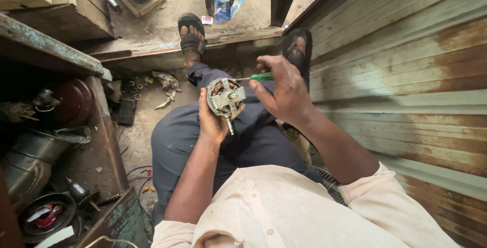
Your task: The person holds a small electrical component, likely a fan capacitor, and uses a screwdriver to adjust internal parts. They also use a hammer to tap the component while seated in a workshop.
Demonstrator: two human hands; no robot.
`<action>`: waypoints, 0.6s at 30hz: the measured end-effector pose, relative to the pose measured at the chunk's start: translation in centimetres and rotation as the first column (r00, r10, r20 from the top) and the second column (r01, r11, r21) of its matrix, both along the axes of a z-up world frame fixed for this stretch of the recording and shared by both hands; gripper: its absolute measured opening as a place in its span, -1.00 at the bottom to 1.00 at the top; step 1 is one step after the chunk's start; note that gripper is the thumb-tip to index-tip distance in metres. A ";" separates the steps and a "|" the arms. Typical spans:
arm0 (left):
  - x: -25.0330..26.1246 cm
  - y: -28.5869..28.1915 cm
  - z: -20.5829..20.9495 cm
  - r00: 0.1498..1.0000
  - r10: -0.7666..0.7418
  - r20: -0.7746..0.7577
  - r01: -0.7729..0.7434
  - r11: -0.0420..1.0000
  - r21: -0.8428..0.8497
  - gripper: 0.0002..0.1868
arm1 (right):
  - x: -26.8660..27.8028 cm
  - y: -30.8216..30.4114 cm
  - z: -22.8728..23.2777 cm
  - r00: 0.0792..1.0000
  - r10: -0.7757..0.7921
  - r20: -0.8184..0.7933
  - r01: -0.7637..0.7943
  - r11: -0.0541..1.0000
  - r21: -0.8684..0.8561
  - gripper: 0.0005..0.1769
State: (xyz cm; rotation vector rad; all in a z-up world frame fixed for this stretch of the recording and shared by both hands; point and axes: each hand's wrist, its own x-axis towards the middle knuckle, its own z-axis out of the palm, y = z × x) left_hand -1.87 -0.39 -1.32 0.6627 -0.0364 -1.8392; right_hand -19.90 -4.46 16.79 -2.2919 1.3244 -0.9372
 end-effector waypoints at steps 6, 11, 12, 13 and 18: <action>-0.1 -0.1 0.3 1.000 -0.010 -0.014 0.011 1.000 0.009 -0.29 | 0.0 0.0 -0.4 0.995 -0.037 -0.095 0.033 0.998 -0.047 -0.65; 0.2 0.2 -0.3 0.999 -0.033 -0.018 0.034 0.999 0.043 -0.26 | -0.7 0.3 -1.3 0.997 0.074 -0.039 -0.074 0.997 -0.007 -0.60; 0.1 0.1 -0.4 0.999 -0.040 -0.029 0.040 0.999 0.007 -0.26 | -0.8 0.2 -1.5 0.998 0.070 -0.001 -0.070 0.997 0.013 -0.61; 0.0 0.1 -0.5 0.999 -0.038 -0.035 0.037 0.999 -0.025 -0.27 | -0.9 0.1 -1.8 0.996 0.075 0.042 -0.076 0.996 0.038 -0.62; -0.6 -0.2 -0.3 0.998 -0.042 -0.055 0.037 0.996 -0.083 -0.29 | -0.3 -0.4 -1.8 0.997 -0.027 -0.070 0.019 0.994 -0.107 -0.48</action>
